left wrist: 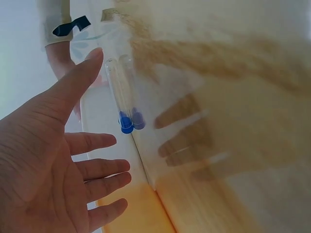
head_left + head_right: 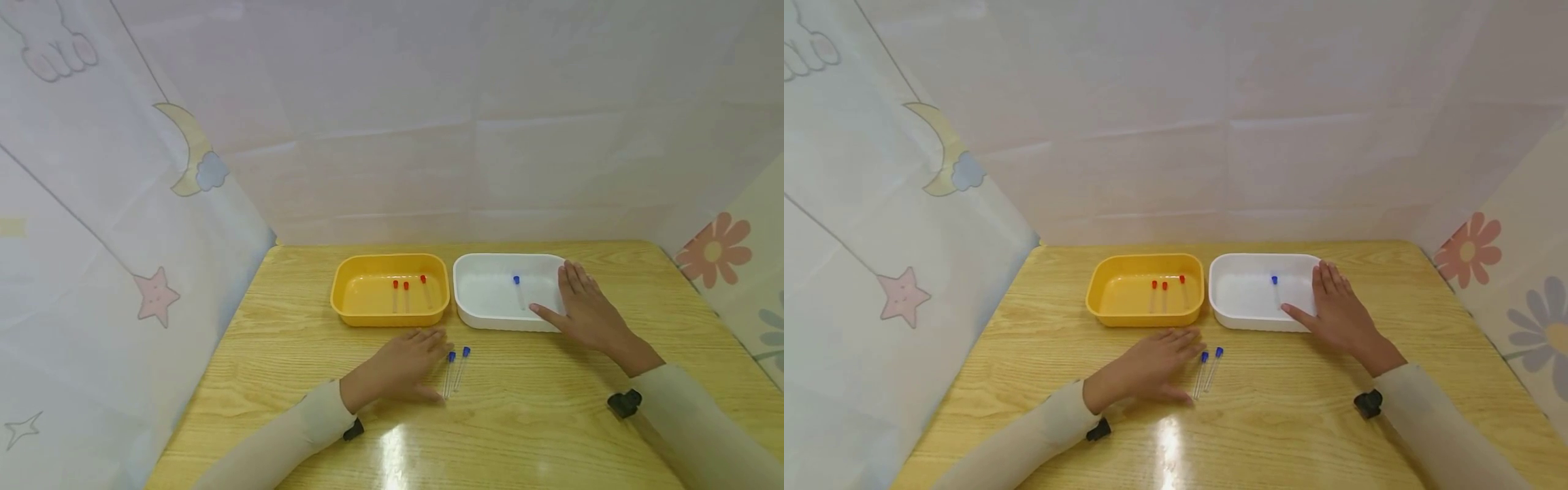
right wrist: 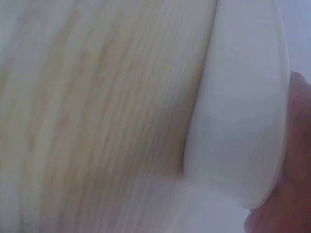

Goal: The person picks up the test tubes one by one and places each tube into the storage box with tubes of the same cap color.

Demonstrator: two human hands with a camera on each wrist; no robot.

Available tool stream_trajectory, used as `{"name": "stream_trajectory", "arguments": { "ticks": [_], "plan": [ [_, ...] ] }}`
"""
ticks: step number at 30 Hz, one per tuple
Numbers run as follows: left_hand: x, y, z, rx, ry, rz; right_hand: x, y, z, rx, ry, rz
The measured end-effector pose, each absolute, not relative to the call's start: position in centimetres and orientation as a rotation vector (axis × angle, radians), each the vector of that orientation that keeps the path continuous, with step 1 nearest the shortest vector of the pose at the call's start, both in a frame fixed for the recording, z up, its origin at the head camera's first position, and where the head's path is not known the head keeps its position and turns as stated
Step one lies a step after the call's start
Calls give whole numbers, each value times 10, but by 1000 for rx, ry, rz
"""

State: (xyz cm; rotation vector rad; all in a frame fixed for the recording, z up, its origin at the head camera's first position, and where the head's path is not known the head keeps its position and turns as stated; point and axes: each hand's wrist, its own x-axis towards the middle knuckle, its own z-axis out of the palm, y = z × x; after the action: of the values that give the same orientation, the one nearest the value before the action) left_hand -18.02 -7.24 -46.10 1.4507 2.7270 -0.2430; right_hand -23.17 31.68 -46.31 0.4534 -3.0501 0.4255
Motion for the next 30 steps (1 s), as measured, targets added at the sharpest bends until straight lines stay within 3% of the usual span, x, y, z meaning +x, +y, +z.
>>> {"name": "stream_trajectory", "arguments": {
  "ticks": [30],
  "plan": [
    [-178,-57,-464,1377,2746,-437,-233,318,-466,454,-3047,424]
  ]
}}
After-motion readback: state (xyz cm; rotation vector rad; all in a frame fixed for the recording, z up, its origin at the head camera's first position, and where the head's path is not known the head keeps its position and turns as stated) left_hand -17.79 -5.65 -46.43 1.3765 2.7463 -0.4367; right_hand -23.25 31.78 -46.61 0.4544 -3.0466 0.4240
